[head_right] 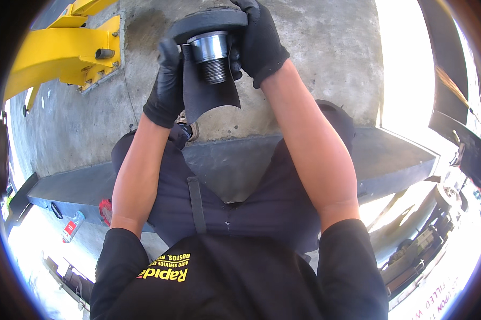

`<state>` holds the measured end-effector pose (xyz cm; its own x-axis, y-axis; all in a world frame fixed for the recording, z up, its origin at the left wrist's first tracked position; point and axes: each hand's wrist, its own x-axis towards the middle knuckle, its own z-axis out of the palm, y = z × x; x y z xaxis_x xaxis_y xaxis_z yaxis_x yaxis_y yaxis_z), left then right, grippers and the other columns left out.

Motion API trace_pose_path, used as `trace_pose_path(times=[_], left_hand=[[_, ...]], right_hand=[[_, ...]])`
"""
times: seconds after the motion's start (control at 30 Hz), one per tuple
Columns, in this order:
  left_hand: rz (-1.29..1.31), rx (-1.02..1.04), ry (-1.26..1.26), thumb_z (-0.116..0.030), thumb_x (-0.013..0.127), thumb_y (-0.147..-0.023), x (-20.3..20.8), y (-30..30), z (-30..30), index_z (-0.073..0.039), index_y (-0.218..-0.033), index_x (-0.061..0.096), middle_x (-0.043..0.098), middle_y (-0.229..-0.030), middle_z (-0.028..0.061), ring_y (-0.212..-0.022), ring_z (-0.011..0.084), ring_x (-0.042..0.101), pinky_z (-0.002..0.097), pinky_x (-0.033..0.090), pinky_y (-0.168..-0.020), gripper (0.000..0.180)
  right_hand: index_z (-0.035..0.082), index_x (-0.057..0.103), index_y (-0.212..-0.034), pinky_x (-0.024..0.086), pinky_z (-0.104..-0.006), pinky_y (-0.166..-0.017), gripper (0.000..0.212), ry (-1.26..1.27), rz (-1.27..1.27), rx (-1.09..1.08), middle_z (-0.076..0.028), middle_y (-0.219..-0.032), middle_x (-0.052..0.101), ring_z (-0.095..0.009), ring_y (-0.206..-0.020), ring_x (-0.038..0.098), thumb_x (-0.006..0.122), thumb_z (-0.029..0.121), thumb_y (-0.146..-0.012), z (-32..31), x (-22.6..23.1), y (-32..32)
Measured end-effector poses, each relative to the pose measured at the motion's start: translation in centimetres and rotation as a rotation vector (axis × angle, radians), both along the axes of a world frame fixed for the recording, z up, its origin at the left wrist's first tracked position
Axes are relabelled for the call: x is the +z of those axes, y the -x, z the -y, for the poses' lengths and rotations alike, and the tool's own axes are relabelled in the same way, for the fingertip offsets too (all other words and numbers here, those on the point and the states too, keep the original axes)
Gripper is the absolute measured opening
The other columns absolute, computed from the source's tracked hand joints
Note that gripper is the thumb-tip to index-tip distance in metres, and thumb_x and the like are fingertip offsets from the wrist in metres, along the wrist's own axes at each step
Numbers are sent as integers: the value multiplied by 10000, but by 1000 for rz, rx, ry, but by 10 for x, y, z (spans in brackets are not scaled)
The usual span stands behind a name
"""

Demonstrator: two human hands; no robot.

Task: The person holds a mechanical part with a threaded shaft and rubber seal, rotates it to inspect surfaces, then applies a red lubricant from a small bottle onto the shaft. The part remains in hand after application.

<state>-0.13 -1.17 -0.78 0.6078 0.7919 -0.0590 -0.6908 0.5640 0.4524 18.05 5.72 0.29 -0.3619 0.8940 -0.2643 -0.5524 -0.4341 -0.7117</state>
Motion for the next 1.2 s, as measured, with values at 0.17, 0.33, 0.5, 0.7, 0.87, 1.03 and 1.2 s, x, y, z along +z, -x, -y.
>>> trace_pose_path(times=[0.17,0.33,0.5,0.7,0.87,1.03,1.2], left_hand=[[305,30,397,-678,589,-1042,9,-5,-3,78,-1598,471,584,-1562,285,-1404,418,603,548,455,-1240,946],[6,294,94,-450,544,-1123,-13,-2,14,49,-1616,465,553,-1611,258,-1469,384,554,520,415,-1281,706],[534,-24,322,-519,589,-1121,12,-24,4,26,-1653,425,548,-1634,221,-1485,347,558,492,434,-1276,779],[563,-25,380,-696,579,-1050,-3,-30,6,-23,-1696,368,565,-1622,212,-1452,315,607,440,459,-1268,956],[387,22,307,-587,738,-1014,-15,-24,3,-12,-1678,378,529,-1621,274,-1456,383,589,491,513,-1235,949],[-48,76,56,-585,736,-1011,0,-23,5,-2,-1603,471,648,-1483,245,-1287,365,711,484,599,-1126,873],[-79,-48,-4,-467,715,-1016,-7,-17,-6,10,-1521,559,713,-1372,234,-1228,363,738,519,605,-1091,711]], right_hand=[[-34,743,-1240,627,-344,-877,397,-362,434,-261,-108,-1052,801,-190,-969,764,549,299,-1145,2,-19,-4],[34,759,-1215,624,-248,-754,198,-406,284,-180,1,-992,756,-46,-850,698,603,103,-1115,8,-13,-19],[4,731,-1281,627,-288,-847,256,-301,-48,-93,-54,-1083,773,-117,-925,726,610,148,-1107,-10,-31,-36],[-26,755,-1169,638,-390,-892,471,207,-189,-75,-154,-1059,812,-268,-940,783,611,417,-1102,-7,23,-2],[-35,750,-1192,629,-382,-935,440,139,-178,-103,-160,-1096,807,-263,-988,780,595,371,-1120,-7,20,0],[-34,744,-1233,612,-371,-992,339,-104,26,-179,-160,-1203,791,-238,-1073,770,558,237,-1152,5,23,2],[-34,737,-1259,600,-361,-1017,325,-369,312,-88,-146,-1223,785,-213,-1109,761,537,205,-1166,3,14,-3]])
